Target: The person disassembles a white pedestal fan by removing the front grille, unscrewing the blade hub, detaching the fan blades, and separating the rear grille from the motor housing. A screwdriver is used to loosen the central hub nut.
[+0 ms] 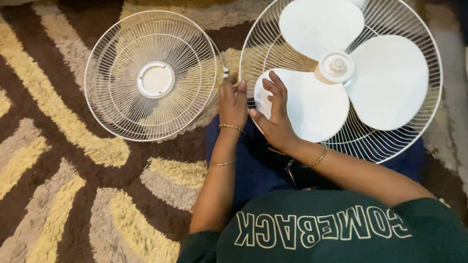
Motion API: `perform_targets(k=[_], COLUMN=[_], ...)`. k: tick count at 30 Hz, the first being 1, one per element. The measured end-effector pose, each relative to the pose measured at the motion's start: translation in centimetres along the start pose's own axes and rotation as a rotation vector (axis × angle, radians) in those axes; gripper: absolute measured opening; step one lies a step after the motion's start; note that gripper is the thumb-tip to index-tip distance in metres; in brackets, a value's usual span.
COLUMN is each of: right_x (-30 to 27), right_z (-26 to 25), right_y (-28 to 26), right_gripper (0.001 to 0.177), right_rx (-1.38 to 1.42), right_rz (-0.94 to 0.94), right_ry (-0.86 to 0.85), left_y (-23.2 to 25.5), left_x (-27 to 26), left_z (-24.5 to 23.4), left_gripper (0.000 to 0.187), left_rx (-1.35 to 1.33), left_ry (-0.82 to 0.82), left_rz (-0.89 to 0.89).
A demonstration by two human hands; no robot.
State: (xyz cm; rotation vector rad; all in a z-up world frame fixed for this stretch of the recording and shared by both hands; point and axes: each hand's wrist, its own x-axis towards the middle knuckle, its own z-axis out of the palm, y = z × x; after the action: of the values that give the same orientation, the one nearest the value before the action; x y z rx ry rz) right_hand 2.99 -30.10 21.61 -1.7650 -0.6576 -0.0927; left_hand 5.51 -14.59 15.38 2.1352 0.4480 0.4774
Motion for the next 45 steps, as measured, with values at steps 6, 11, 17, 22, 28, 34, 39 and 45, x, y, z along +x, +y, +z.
perform_targets(k=[6,11,17,22,28,34,39,45], right_x=[-1.3,-1.2,2.0,3.1,2.4,1.2,1.0,-0.1], right_z=[-2.6,-8.0,-17.9,-20.8,-20.1,-18.9,-18.3,-17.5], right_y=[0.4,-0.1,0.8,3.7,7.3,9.0,9.4,9.5], right_gripper=[0.069,0.046,0.018,0.016,0.042,0.06,0.064,0.065], right_rx=[0.452,0.504,-0.207,-0.683,-0.723,-0.723,-0.783,-0.796], right_rz=[0.315,0.287,0.157,0.039,0.115,0.114,0.181,0.211], right_ry=[0.107,0.218,0.348,0.203,0.064,-0.005,0.006,0.082], left_y=[0.7,0.8,0.1,-0.8,-0.4,0.2,0.9,1.8], left_x=[-0.6,-2.2,-5.1,-6.3,-7.9,-8.0,-7.1,-6.9], left_z=[1.6,0.8,-0.2,-0.2,-0.7,-0.5,-0.4,-0.5], left_gripper=[0.05,0.05,0.046,0.025,0.049,0.058,0.069,0.073], left_rx=[-0.047,-0.064,0.024,0.208,0.201,0.399,0.453,0.455], left_ry=[-0.025,-0.004,0.106,0.131,0.116,0.081,0.047,0.047], left_rz=[-0.025,-0.025,0.161,0.197,0.154,0.104,0.11,0.109])
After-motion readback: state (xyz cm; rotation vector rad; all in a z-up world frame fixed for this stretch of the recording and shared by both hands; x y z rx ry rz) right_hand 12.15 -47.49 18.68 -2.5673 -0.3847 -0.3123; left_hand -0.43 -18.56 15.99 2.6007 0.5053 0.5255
